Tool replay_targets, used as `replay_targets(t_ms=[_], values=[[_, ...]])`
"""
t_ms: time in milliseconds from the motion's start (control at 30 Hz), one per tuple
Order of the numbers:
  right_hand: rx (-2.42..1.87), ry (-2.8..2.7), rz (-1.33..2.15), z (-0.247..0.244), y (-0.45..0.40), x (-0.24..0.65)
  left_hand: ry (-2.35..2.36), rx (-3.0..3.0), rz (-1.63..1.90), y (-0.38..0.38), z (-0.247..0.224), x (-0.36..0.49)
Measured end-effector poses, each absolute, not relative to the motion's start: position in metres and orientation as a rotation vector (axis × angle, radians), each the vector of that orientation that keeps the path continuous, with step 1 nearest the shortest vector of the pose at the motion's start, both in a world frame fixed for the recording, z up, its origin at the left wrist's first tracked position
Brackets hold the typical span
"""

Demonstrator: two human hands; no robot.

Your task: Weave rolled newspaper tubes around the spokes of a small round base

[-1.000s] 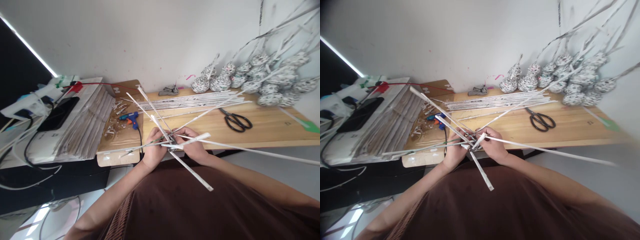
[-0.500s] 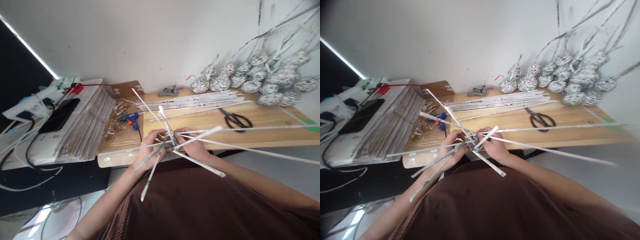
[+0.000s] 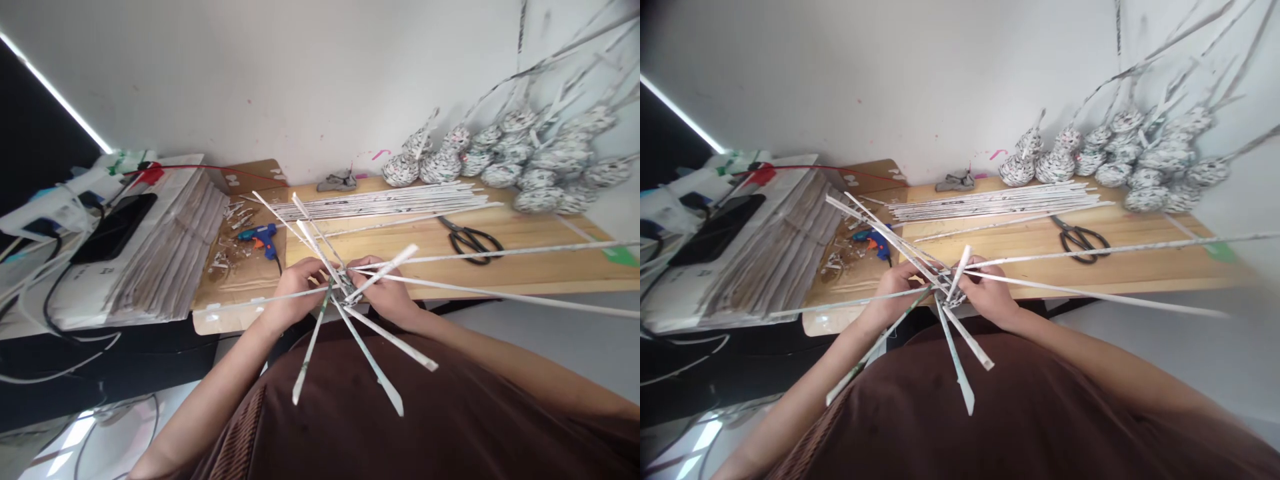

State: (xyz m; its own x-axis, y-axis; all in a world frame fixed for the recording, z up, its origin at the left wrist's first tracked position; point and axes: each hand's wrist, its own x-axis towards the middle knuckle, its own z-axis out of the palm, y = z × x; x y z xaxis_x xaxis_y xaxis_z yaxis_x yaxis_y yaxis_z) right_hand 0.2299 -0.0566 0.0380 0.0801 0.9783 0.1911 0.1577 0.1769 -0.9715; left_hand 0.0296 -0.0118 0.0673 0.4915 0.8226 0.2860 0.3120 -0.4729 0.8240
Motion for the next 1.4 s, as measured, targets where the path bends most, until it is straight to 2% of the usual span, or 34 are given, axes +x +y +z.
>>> replay_targets(t_ms=[467, 767, 1400], values=[[-1.225, -1.394, 0.907, 0.041, -0.058, 0.229, 1.081, 2.230, 1.177, -0.028, 0.063, 0.051], [-1.234, -1.343, 0.885, 0.050, -0.059, 0.226, 1.203, 2.269, 1.168, -0.033, 0.059, 0.053], [-1.269, -1.334, 0.870, 0.042, -0.059, 0.226, 1.098, 2.169, 1.141, -0.035, 0.069, 0.051]])
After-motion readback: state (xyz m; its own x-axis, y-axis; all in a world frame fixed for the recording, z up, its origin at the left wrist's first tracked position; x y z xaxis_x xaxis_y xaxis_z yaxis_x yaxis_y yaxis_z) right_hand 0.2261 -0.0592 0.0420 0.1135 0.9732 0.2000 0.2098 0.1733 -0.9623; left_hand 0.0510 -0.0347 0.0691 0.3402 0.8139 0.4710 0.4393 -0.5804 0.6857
